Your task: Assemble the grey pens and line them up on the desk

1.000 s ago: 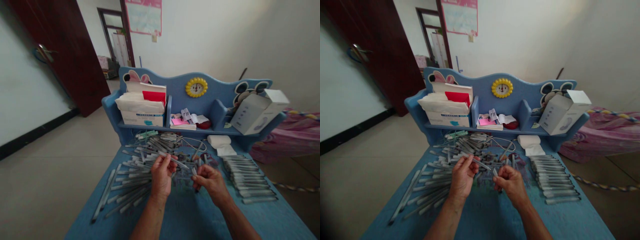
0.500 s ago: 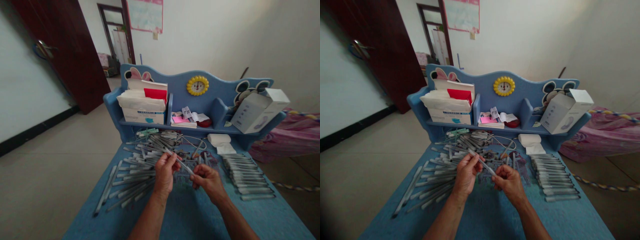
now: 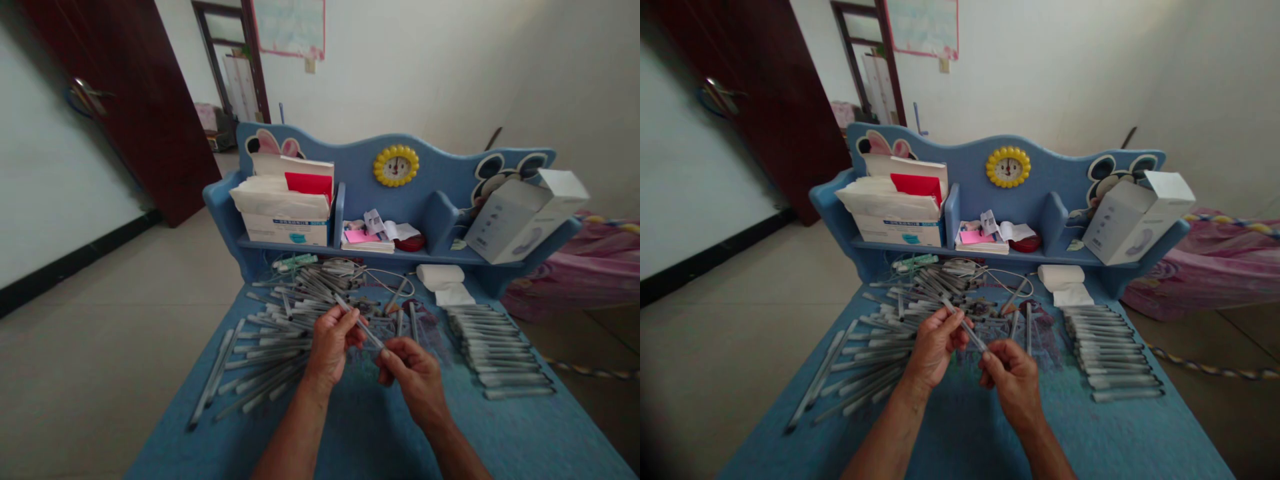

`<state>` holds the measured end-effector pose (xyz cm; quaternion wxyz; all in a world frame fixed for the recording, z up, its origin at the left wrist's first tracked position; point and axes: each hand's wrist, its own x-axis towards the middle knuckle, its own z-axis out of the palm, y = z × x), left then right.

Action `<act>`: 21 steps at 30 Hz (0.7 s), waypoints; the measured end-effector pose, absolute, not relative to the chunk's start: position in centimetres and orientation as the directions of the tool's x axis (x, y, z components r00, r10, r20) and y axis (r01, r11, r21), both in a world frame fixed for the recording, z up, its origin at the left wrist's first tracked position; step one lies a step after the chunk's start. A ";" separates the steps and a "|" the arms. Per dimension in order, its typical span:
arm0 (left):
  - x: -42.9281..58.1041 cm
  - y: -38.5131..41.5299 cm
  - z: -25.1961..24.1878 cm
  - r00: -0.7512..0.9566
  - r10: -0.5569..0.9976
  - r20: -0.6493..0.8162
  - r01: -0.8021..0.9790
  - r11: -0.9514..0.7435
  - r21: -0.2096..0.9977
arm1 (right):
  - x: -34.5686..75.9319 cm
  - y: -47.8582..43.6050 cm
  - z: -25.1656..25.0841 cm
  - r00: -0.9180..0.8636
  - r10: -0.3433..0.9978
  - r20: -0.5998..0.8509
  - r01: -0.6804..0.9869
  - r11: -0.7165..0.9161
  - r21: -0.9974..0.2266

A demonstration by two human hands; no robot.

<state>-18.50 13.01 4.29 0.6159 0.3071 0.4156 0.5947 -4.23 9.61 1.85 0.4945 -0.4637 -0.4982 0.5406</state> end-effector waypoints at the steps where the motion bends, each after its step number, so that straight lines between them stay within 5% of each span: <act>1: -18.4 13.0 4.2 -0.060 0.987 -0.151 -0.478 0.105 0.872 | -4.3 9.5 1.8 -0.056 0.998 -0.004 -0.077 -0.009 -0.997; 21: -17.9 13.7 3.7 -0.139 0.976 -0.169 -0.471 0.085 0.878 | -6.1 10.1 1.2 0.044 0.999 0.024 -0.058 0.027 -0.998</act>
